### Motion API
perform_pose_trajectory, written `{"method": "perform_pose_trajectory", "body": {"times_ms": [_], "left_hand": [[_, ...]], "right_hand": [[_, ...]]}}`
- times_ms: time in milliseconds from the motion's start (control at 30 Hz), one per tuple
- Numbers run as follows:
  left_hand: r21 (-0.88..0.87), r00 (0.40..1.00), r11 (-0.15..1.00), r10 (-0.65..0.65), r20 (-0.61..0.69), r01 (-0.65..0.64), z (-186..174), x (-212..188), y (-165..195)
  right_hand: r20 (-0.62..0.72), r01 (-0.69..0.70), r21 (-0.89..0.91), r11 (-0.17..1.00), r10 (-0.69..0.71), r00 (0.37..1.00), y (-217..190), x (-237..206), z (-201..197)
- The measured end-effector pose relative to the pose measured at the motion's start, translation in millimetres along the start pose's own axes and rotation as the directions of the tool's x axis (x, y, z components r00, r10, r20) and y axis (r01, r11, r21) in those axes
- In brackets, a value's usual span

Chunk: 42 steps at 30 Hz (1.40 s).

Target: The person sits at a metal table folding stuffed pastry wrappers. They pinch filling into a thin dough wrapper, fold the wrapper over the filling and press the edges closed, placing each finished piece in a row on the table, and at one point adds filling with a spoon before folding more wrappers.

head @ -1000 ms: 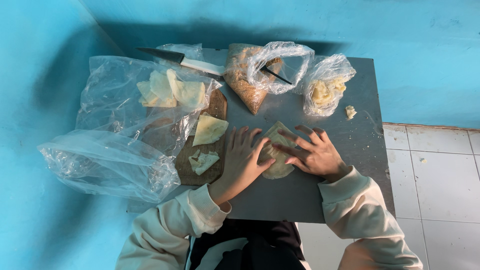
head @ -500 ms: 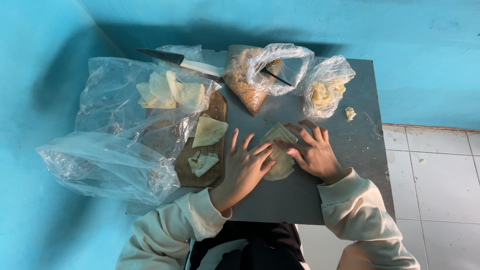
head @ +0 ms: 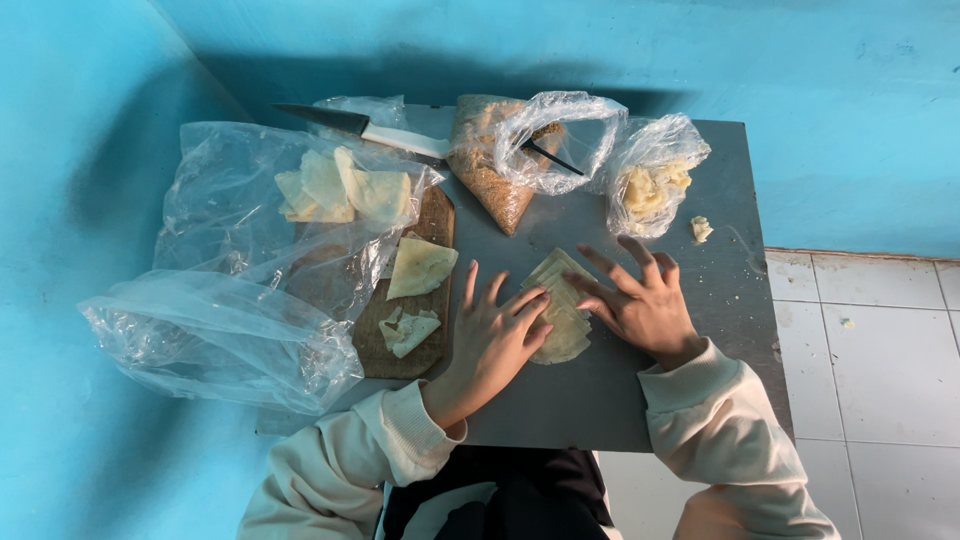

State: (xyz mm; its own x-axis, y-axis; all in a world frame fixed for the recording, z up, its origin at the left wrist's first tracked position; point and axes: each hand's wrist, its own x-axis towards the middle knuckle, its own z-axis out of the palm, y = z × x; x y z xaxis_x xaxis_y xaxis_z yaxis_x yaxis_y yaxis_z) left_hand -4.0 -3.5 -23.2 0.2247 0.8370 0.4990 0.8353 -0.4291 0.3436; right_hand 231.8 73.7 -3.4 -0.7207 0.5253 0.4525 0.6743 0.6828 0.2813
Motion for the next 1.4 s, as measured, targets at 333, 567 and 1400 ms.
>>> {"method": "perform_pose_trajectory", "body": {"times_ms": [333, 567, 1400], "left_hand": [[-0.016, 0.999, 1.000, 0.024, -0.034, -0.024, 0.9, 2.3, 2.0], [-0.027, 0.997, 0.999, 0.044, -0.068, -0.046, 2.5, 5.4, 2.0], [-0.019, 0.998, 0.999, 0.032, -0.058, -0.033, -0.6, 3.1, 0.2]], "right_hand": [[0.008, -0.543, 0.164, 0.824, 0.549, 0.836, 43.1, 18.2, -1.3], [0.016, -0.573, 0.340, 0.746, 0.605, 0.796, 41.7, 46.6, 12.4], [-0.069, -0.562, 0.257, 0.786, 0.595, 0.801, 41.1, 14.9, 16.0]]}}
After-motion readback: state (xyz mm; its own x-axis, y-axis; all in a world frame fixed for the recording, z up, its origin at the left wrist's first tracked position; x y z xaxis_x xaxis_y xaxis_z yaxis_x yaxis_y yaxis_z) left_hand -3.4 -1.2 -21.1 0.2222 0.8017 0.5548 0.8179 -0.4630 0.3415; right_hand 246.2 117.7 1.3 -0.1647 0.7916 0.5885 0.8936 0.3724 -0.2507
